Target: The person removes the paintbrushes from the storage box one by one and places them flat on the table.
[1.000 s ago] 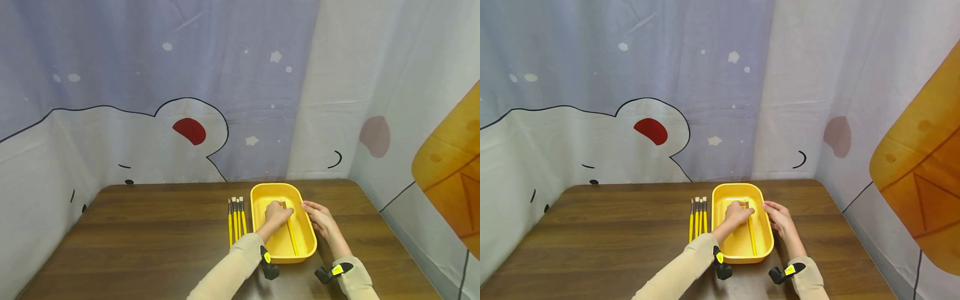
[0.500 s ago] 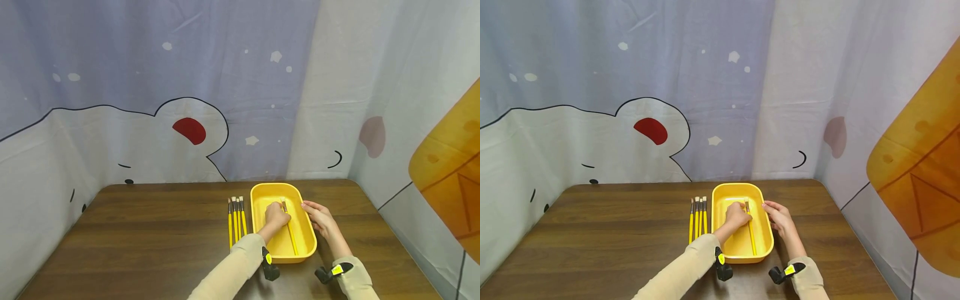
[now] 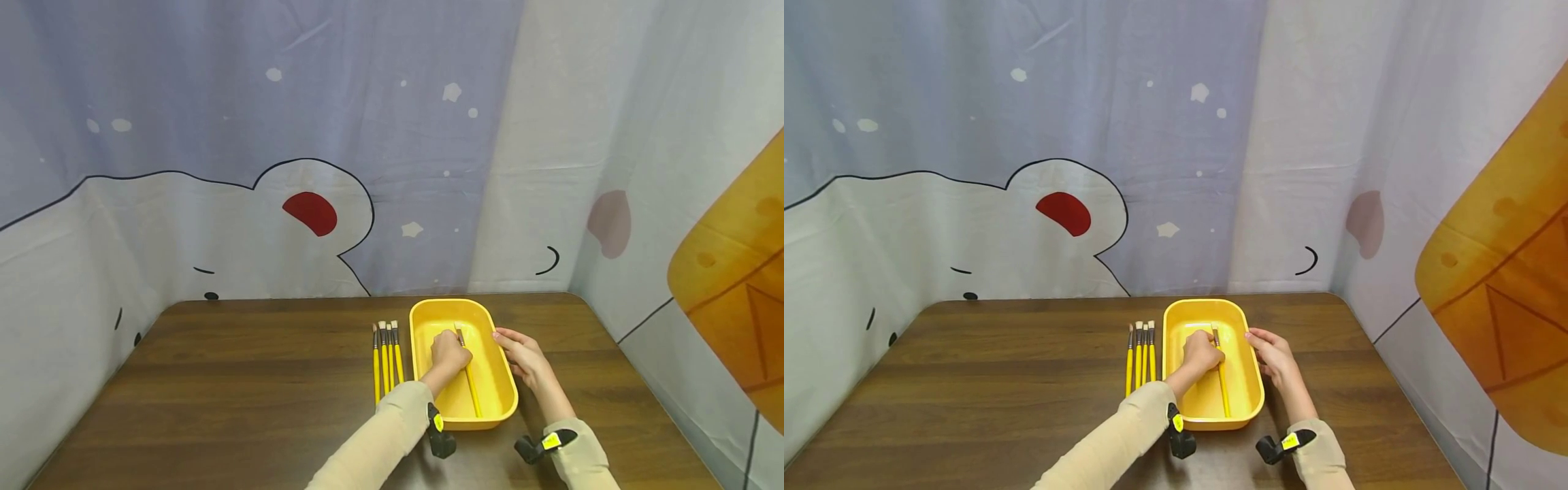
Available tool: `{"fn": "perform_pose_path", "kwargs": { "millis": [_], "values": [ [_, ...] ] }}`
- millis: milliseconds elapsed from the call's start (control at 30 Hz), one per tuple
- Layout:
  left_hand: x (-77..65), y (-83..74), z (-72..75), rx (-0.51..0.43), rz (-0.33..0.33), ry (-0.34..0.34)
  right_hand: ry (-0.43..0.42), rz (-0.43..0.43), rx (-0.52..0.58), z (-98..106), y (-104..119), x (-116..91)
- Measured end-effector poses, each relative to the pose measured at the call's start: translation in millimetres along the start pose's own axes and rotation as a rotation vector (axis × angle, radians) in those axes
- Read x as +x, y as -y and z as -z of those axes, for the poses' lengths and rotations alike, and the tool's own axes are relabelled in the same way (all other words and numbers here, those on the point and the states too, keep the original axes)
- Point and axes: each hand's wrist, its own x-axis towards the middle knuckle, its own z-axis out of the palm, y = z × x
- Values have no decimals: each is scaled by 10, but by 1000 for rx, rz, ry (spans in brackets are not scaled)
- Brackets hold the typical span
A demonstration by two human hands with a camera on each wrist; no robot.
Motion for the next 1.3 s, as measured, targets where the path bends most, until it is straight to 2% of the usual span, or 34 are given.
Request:
{"fn": "perform_pose_path", "kwargs": {
  "millis": [333,633,867,1133,1300],
  "values": [
    [-17,10,22,12,10,22,0,1,-28,0,16,-23],
    [-34,15,58,-2,-24,1,52,74,5,33,-34,-24],
    [-14,28,86,-23,-3,10,16,16,-18,3,-12,3],
    [2,23,149,-70,6,29,9,12,-28,-6,-11,6],
    [0,-41,246,-37,-6,15,-3,0,-39,-3,-17,7]
  ]
}}
